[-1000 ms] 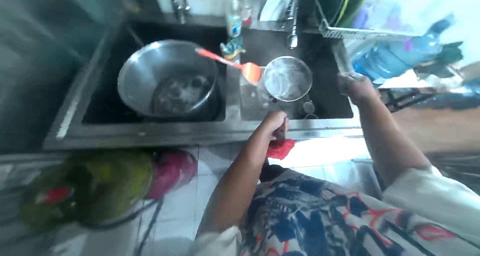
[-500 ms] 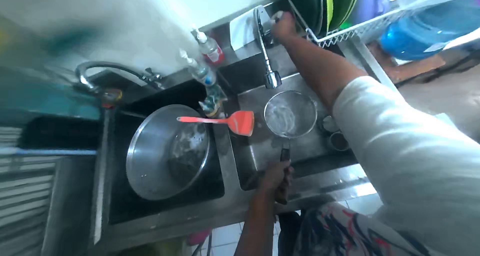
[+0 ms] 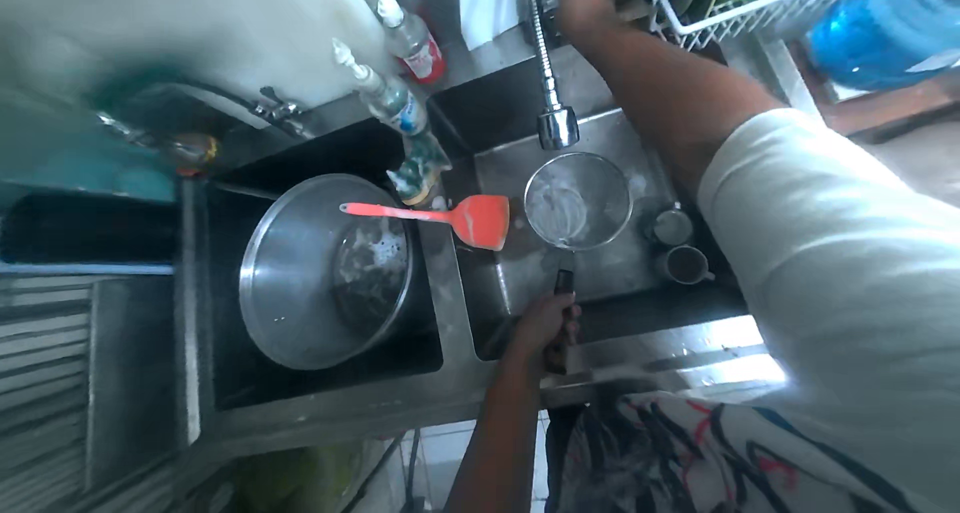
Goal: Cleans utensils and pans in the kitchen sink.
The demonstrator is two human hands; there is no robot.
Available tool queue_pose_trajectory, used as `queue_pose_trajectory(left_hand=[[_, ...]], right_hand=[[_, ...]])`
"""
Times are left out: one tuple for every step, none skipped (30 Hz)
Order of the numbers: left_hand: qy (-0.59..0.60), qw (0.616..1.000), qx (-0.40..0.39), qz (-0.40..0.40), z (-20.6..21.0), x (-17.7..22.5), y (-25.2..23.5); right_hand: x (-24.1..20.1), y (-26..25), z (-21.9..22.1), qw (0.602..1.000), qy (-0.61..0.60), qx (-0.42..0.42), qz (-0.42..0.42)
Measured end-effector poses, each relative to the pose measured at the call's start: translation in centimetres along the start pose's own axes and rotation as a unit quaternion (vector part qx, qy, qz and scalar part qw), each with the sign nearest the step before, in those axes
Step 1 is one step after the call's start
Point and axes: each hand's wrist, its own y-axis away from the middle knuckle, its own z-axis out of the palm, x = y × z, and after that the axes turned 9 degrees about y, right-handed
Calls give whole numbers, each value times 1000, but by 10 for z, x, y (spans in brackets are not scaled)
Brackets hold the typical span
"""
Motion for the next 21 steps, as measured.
queue_pose_trajectory(left_hand=[[3,1000,-1,3,0,1,0],[0,1000,0,8,-1,2,-1],[-4,1000,4,13,-1,3,-2],[-9,1000,7,13,-2,4,-5],[-14,1000,14,15,-2,5,-8],[-19,999,20,18,-1,6,-10],[-17,999,27,22,1,8,-11],[-7,999,29,24,3,9,-14],[8,999,28,25,4,9,-16],[17,999,28,27,5,9,-18],[20,999,30,30,6,9,-19],[22,999,35,33,8,8,-19],[24,998,40,36,9,7,-19],[27,998,42,38,10,6,-18],[29,998,46,39,11,4,-17],[32,998,48,39,12,3,-15],[33,998,48,38,13,3,-14],[34,998,49,36,13,2,-12],[34,997,52,35,14,1,-11],[34,997,56,34,14,0,-10],[32,997,58,36,15,-1,-9]], right_hand=[[6,13,6,1000,8,-3,-9],[13,29,14,1000,7,-4,-8],[20,50,24,1000,-12,-10,2],[26,75,36,998,-52,-33,24],[30,104,52,990,-114,-60,48],[34,132,71,975,-194,-89,66],[39,154,93,949,-270,-143,73],[43,174,113,912,-348,-211,61],[40,188,125,861,-425,-277,46],[31,199,126,806,-494,-324,36],[24,208,123,772,-534,-342,33],[17,215,115,764,-549,-335,52],[14,220,109,782,-530,-322,61],[15,224,105,819,-484,-303,58],[19,226,101,852,-431,-292,54],[22,228,96,874,-391,-285,44],[28,229,94,888,-362,-283,14],[34,227,97,903,-329,-275,-26],[39,226,100,919,-282,-266,-65],[40,226,100,933,-230,-263,-84],[39,226,96,942,-171,-274,-91]])
